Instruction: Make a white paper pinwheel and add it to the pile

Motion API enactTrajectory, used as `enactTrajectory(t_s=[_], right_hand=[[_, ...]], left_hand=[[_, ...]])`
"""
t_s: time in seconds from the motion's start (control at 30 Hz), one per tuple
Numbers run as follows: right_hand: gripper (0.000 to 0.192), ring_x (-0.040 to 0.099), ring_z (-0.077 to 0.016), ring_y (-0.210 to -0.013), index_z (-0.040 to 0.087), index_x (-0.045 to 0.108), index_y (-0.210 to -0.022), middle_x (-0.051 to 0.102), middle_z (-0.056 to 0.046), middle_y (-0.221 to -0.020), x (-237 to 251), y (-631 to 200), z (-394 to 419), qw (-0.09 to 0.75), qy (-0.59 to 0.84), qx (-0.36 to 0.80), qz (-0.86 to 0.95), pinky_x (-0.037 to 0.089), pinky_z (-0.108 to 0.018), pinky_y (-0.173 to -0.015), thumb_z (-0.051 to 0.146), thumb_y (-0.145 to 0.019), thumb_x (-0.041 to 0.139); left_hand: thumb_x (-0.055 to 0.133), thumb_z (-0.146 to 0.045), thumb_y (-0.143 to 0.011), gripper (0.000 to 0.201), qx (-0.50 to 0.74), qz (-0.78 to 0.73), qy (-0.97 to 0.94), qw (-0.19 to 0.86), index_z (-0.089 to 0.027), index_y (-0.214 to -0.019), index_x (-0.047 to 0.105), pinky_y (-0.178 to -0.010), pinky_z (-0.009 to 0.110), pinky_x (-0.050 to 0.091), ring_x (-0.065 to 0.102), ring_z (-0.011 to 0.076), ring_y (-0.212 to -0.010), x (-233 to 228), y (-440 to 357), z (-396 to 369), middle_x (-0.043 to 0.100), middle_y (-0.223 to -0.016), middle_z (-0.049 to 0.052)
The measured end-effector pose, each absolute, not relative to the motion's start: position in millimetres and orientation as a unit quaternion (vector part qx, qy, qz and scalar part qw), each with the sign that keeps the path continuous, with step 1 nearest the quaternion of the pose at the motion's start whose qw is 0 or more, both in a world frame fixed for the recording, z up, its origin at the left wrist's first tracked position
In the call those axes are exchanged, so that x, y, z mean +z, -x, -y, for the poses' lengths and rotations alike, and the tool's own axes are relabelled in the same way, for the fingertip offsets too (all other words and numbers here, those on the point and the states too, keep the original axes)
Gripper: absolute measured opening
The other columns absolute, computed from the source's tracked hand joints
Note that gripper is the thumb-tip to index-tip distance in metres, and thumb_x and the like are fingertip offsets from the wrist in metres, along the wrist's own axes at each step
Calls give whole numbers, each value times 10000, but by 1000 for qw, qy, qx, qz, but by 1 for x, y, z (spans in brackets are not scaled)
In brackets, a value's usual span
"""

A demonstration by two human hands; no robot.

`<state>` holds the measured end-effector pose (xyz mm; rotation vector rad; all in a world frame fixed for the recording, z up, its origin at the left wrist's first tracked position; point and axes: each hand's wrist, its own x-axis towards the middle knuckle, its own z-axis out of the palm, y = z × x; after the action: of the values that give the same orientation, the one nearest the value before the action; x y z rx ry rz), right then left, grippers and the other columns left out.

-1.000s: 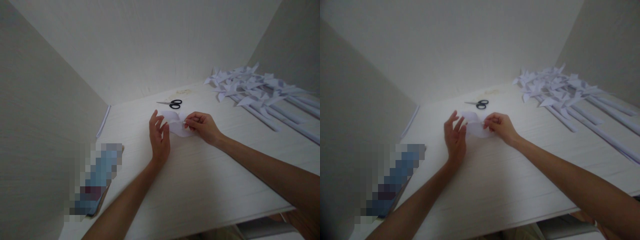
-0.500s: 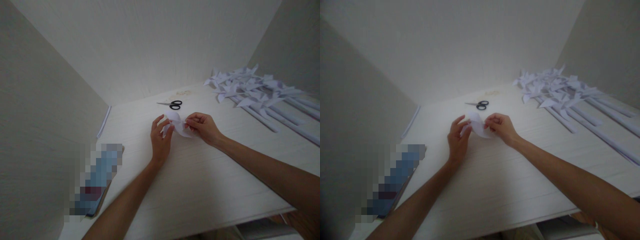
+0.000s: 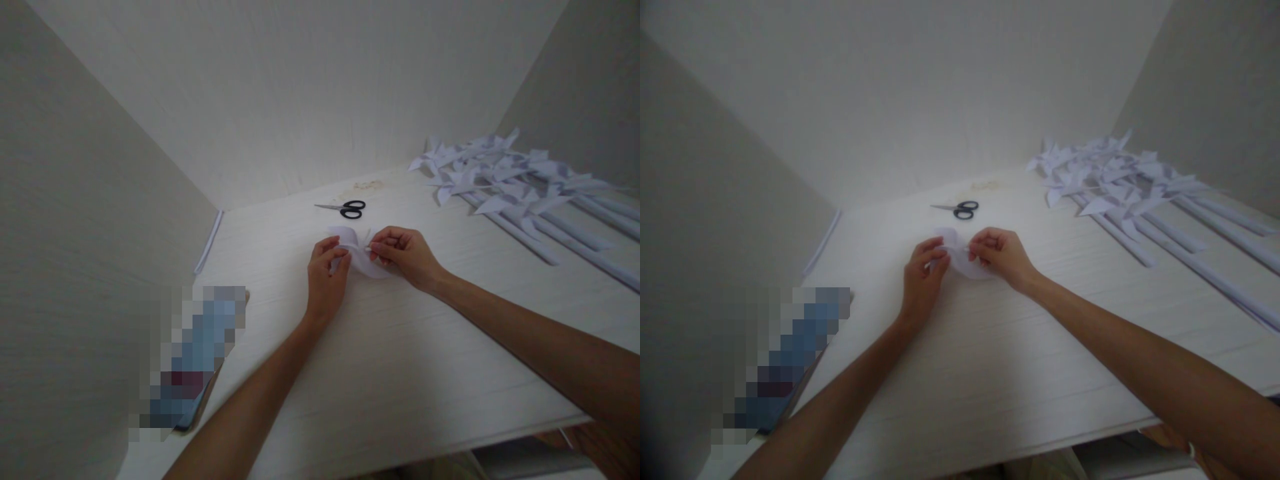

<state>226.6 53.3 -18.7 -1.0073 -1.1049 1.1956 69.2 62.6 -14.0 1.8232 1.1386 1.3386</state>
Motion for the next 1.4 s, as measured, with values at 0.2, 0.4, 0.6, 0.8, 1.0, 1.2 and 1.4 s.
enactTrajectory(t_s=[0.2,0.4,0.6,0.8,1.0,1.2,1.4], right_hand=[[195,474,-60,-428,145,570,-668,601,12,-536,-17,-223,-52,550,448,489,508,340,-187,-399,284,-602,689],[158,463,-55,-418,144,565,-673,609,6,-545,-17,-223,-51,539,462,468,526,330,-185,-395,259,-627,664],[147,482,-63,-430,150,564,-667,612,4,-550,-17,-223,-51,532,469,458,536,344,-188,-407,257,-631,658],[147,502,-70,-439,153,566,-653,617,-1,-551,-17,-222,-51,543,473,437,539,355,-192,-416,259,-625,663],[116,546,-92,-485,154,571,-654,629,-12,-576,-16,-221,-49,548,487,395,553,381,-200,-434,237,-637,650],[77,571,-111,-537,149,581,-679,639,-31,-615,-18,-220,-47,542,497,341,586,419,-222,-490,219,-672,612],[76,501,-91,-475,151,602,-674,593,-4,-549,-17,-218,-40,507,539,203,642,378,-213,-464,225,-692,601]], left_hand=[[554,-192,-719,90,493,-439,-688,301,-160,-724,638,-834,339,425,523,179,-986,-15,-70,-62,569,-1034,91],[554,-192,-718,91,482,-445,-690,304,-162,-723,639,-756,299,446,530,172,-961,-15,-69,-62,574,-1037,87],[557,-179,-711,83,480,-443,-695,300,-161,-691,636,-758,290,441,534,168,-949,-14,-70,-61,585,-1014,79],[558,-174,-709,85,474,-442,-701,296,-165,-689,639,-757,294,442,537,170,-943,-13,-70,-61,585,-1018,77],[562,-172,-707,87,462,-452,-703,296,-152,-686,643,-766,304,442,543,171,-929,-12,-70,-60,588,-1007,91],[550,-164,-702,99,463,-446,-695,322,-152,-681,646,-749,297,451,541,172,-930,-13,-70,-60,579,-1016,95],[507,-126,-714,156,465,-433,-700,326,-149,-666,653,-807,308,436,539,170,-949,-11,-70,-60,589,-1006,90]])
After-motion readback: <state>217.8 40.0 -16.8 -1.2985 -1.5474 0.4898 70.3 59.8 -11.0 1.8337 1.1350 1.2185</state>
